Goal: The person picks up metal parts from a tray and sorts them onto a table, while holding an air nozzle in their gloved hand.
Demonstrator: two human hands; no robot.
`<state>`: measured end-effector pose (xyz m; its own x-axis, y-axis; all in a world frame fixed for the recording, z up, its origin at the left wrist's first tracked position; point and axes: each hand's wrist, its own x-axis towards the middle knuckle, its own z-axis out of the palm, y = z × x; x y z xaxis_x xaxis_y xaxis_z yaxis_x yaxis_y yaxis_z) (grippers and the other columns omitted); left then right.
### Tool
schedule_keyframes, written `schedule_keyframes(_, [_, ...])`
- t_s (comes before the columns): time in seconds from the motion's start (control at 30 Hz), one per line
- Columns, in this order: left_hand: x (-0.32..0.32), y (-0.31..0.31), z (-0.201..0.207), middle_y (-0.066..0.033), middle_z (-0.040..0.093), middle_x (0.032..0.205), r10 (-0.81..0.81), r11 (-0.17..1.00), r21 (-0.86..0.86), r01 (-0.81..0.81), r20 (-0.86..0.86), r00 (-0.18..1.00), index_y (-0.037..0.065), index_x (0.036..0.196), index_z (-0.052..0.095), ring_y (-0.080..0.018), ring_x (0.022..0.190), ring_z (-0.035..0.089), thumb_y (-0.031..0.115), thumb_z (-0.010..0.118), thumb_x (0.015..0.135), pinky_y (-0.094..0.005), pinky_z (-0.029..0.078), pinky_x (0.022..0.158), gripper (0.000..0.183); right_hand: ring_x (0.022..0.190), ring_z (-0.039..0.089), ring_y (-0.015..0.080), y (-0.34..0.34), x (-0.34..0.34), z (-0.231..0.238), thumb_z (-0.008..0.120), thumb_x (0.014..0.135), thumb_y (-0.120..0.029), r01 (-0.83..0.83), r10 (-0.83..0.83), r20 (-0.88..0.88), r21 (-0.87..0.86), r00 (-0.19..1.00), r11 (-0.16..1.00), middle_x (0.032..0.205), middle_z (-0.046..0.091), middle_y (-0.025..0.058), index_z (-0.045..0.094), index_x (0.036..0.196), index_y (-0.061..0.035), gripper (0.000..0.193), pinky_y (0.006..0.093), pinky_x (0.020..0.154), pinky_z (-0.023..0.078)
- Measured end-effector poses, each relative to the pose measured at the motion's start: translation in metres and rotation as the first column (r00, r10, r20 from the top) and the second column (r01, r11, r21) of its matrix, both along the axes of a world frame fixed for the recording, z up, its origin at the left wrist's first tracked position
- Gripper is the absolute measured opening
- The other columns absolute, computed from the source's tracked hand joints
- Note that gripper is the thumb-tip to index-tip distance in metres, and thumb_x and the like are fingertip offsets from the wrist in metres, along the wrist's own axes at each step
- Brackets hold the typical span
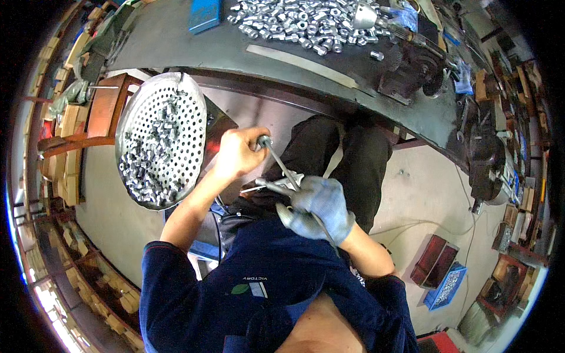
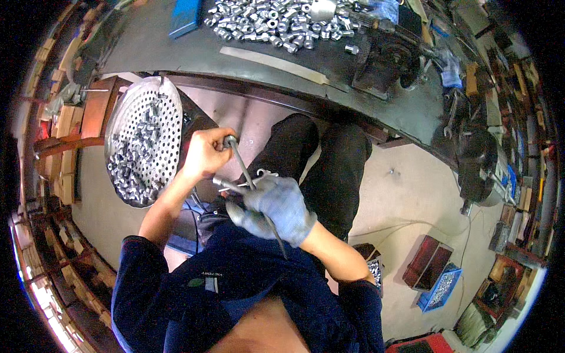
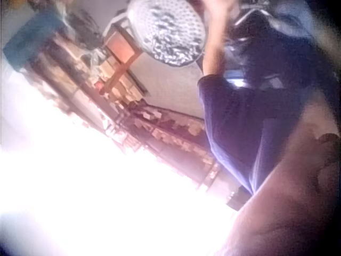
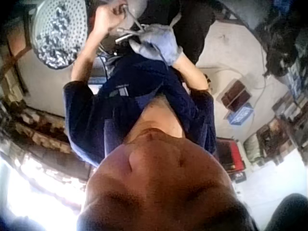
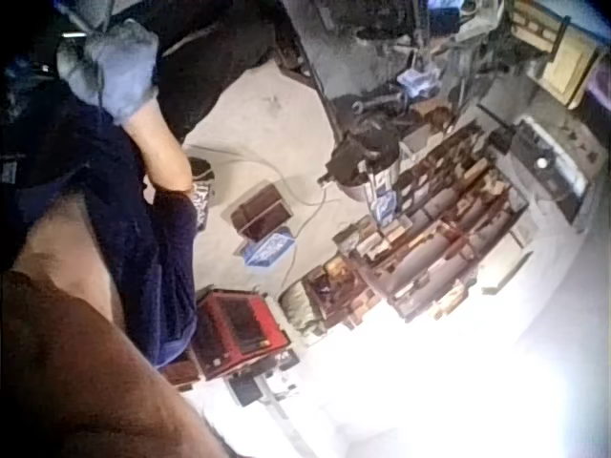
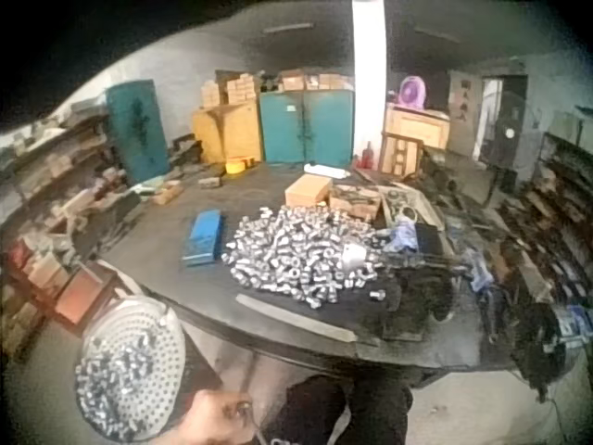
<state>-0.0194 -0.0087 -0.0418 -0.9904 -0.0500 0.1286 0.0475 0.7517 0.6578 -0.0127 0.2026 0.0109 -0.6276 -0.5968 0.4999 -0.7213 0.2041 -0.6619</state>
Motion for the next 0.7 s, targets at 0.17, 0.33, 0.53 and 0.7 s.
schedule_keyframes(0.17, [-0.007, -0.013, 0.011, -0.0069, 0.047, 0.049, 0.133, 0.989, 0.068, -0.133, -0.001, 0.991, 0.006, 0.083, 0.067, -0.0138, 0.042, 0.047, 0.01, 0.068, 0.065, -0.0278, 0.04, 0.045, 0.018, 0.041, 0.046, 0.024, 0.023, 0.007, 0.008, 0.074, 0.061, -0.02, -0.066, 0.067, 0.025, -0.046, 0.997, 0.997, 0.048, 0.043, 0.0053, 0.053, 0.055, -0.0145, 0.022, 0.0334, 0.037, 0.036])
schedule_keyframes(0.33, [-0.016, -0.013, 0.017, 0.0028, 0.047, 0.052, 0.083, 0.992, 0.093, -0.081, -0.019, 0.996, 0.001, 0.089, 0.065, -0.002, 0.047, 0.038, 0.009, 0.071, 0.07, -0.0221, 0.032, 0.043, 0.021, 0.041, 0.047, 0.0246, 0.023, 0.007, -0.003, 0.072, 0.062, -0.019, -0.057, 0.065, 0.076, -0.101, 0.995, 0.993, 0.047, 0.046, 0.0053, 0.053, 0.054, -0.0134, 0.021, 0.033, 0.038, 0.037])
schedule_keyframes(0.53, [-0.078, -0.047, 0.006, 0.0002, 0.054, 0.057, -0.042, 0.99, 0.133, 0.05, -0.064, 0.997, -0.002, 0.095, 0.064, -0.0045, 0.046, 0.043, 0.011, 0.071, 0.073, -0.0225, 0.035, 0.042, 0.027, 0.045, 0.049, 0.0255, 0.026, 0.009, -0.004, 0.074, 0.063, -0.017, -0.021, 0.04, 0.136, -0.139, 0.99, 0.99, 0.051, 0.047, 0.0053, 0.052, 0.057, -0.0145, 0.023, 0.0329, 0.042, 0.04])
schedule_keyframes(0.7, [-0.172, -0.066, 0.04, -0.007, 0.06, 0.062, 0.098, 0.907, 0.412, -0.092, 0.006, 0.995, -0.01, 0.104, 0.06, -0.0083, 0.045, 0.051, 0.009, 0.071, 0.072, -0.0234, 0.042, 0.044, 0.039, 0.046, 0.049, 0.026, 0.034, 0.011, -0.009, 0.073, 0.064, -0.016, 0.05, -0.026, 0.176, -0.132, 0.984, 0.99, 0.051, 0.046, 0.0069, 0.048, 0.053, -0.0139, 0.028, 0.034, 0.043, 0.039])
